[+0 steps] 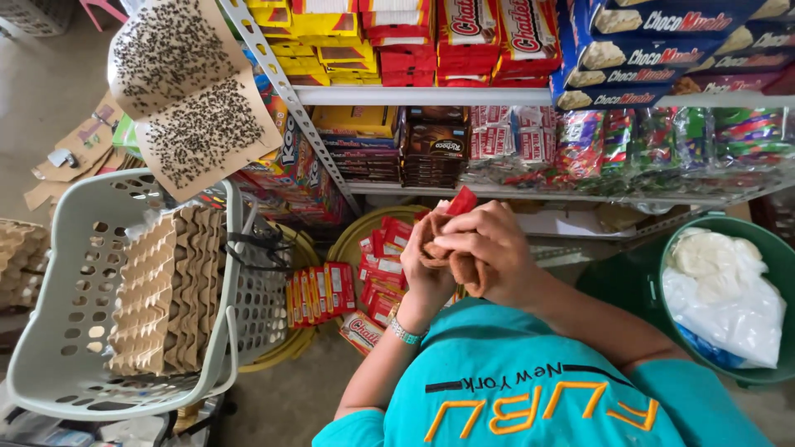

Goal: Wiping individual snack bars with a cloth and organizing them on the shelves.

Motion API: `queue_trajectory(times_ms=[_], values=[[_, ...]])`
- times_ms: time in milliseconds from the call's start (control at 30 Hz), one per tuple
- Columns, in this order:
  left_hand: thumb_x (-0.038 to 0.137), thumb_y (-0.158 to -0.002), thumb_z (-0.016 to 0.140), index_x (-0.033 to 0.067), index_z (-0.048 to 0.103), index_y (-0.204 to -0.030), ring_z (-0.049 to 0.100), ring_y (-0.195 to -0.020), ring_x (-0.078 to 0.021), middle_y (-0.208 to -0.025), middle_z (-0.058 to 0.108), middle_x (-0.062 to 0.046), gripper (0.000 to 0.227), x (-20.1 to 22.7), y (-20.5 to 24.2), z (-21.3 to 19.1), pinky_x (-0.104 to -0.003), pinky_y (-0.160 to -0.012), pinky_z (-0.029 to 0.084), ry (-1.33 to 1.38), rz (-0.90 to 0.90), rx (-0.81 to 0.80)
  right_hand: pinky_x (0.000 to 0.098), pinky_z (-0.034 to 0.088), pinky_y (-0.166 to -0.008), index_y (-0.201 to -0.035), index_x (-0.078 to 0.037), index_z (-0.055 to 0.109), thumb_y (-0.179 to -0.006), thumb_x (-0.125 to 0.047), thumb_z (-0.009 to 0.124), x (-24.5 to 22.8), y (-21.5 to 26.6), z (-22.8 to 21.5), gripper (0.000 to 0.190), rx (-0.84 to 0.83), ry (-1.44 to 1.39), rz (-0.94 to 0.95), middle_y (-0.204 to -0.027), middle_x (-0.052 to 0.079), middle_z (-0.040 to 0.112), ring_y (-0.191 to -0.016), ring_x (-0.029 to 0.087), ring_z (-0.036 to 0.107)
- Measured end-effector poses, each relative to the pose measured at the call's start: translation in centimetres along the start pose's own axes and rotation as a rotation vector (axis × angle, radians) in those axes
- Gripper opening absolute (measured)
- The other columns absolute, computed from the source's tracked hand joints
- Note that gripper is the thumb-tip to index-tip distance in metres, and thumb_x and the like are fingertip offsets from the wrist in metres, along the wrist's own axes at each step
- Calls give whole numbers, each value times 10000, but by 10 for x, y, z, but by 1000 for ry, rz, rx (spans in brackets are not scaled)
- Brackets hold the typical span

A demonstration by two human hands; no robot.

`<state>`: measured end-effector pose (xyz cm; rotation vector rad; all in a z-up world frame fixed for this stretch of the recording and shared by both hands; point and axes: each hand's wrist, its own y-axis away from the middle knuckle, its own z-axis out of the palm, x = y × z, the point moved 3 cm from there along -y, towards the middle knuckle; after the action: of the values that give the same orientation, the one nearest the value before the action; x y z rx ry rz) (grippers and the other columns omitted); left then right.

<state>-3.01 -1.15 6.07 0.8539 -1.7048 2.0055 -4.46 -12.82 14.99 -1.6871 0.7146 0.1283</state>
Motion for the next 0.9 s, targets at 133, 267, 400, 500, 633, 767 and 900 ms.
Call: queue_trajectory(times_ms=[133,267,400,500,633,767,900], values=[[-12,-842,708,-110,606,-1238,726,-1034,-425,-1180,708,-248,420,0,6,-6,-464,-886,578,-4,63,-30,389,485,-874,-979,-115,806,-913,-163,743,38,6,-9,103,-119,87,-39,-976,66,744,-878,266,658],[-178,-682,562,-78,643,-1174,719,-1026,-462,-1154,707,-238,509,7,-2,-5,-492,-885,569,54,20,-70,428,482,-848,-973,-74,766,-872,-32,824,63,4,-16,124,-108,141,-2,-964,103,724,-862,306,666],[-156,-597,547,-66,637,-1185,719,-1008,-441,-1123,700,-220,601,-15,12,-7,-482,-879,569,36,-30,-91,397,479,-905,-945,-135,793,-883,-65,760,22,15,-3,99,-122,113,51,-988,54,735,-905,283,669],[-92,-773,673,-28,656,-1158,726,-954,-396,-1084,713,-180,391,-1,-3,-8,-433,-831,582,-3,-19,-107,356,476,-865,-1015,-172,809,-956,-326,672,30,17,-4,214,-227,52,47,-1022,15,730,-895,231,643],[-151,-726,558,22,700,-1182,719,-1092,-399,-1182,728,-160,508,14,-17,-19,-491,-926,570,-63,218,-273,445,515,-867,-1023,-26,730,-915,1,726,103,6,-44,112,-151,125,29,-1016,152,697,-888,332,650],[-115,-842,611,95,697,-1209,698,-1168,-368,-1234,726,-130,432,25,-20,-18,-514,-988,541,-154,400,-445,396,609,-664,-1088,34,680,-989,59,637,113,-13,-61,111,-363,-168,193,-1044,184,670,-712,240,702],[-104,-890,530,40,647,-1172,709,-1087,-408,-1135,729,-166,338,14,-19,-19,-569,-927,557,-183,410,-421,379,434,-908,-994,-216,792,-1041,-307,574,72,-10,-47,242,-607,-125,-53,-1063,24,717,-944,207,635]])
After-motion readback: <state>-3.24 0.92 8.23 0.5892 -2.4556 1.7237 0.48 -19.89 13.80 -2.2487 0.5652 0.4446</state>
